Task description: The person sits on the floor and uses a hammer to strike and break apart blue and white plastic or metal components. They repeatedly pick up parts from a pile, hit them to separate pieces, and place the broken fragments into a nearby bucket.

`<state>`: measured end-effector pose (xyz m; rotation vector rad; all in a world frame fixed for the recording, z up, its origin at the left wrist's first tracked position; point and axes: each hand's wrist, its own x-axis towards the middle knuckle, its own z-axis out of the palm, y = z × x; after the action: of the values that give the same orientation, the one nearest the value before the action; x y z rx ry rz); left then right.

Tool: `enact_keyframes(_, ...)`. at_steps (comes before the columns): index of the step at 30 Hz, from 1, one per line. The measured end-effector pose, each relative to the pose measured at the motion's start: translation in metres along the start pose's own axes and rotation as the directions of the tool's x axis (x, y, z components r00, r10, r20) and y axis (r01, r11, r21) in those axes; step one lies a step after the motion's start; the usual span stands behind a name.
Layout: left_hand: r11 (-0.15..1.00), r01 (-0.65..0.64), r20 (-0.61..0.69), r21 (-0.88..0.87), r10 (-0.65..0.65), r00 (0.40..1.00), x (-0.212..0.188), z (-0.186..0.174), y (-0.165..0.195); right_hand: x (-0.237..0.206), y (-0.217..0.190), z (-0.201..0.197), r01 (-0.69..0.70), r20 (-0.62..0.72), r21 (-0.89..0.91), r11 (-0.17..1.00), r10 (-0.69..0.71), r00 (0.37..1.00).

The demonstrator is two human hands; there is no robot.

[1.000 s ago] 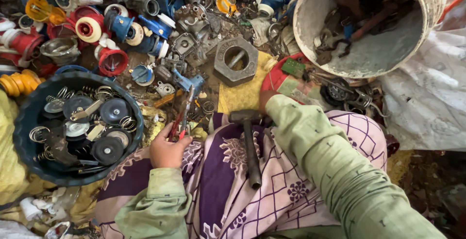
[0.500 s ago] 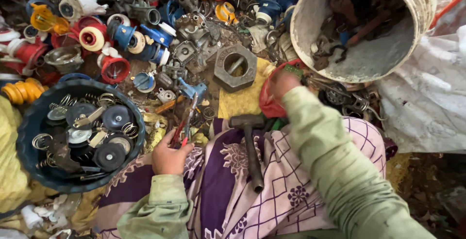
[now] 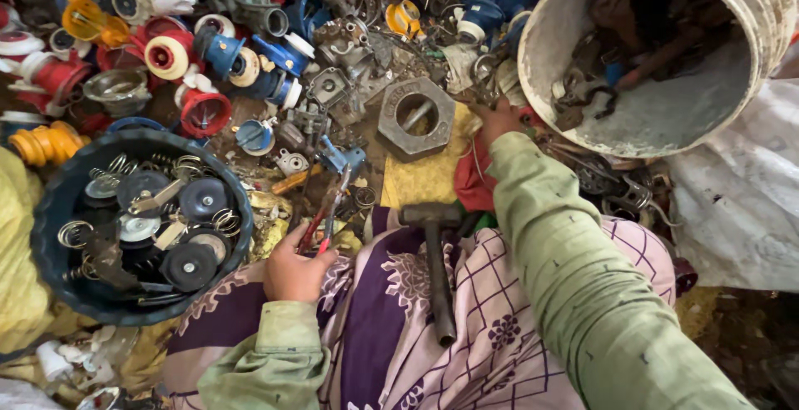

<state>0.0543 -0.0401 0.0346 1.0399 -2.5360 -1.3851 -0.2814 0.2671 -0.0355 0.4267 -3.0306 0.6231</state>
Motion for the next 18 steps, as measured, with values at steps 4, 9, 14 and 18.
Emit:
enact_keyframes(4, 0.998, -0.059, -0.037, 0.038, 0.06, 0.997, 0.0, 0.0, -0.001, 0.012, -0.003, -0.004, 0.062, -0.116, -0.333, 0.941, -0.106, 0.988)
enact_keyframes(9, 0.996, 0.075, 0.01, 0.048, -0.076, 0.997, -0.001, -0.001, 0.002, 0.03, 0.002, -0.001, -0.055, 0.1, -0.025, 0.998, 0.057, 0.993)
enact_keyframes(14, 0.998, 0.022, -0.025, 0.057, -0.021, 0.999, -0.002, -0.001, 0.003, 0.001, -0.014, 0.028, 0.028, 0.226, -0.245, 0.969, 0.029, 0.974)
enact_keyframes(18, 0.997, 0.023, -0.025, 0.078, -0.021, 0.999, -0.002, -0.001, 0.002, -0.012, -0.028, 0.024, 0.008, 0.124, -0.235, 0.972, 0.022, 0.992)
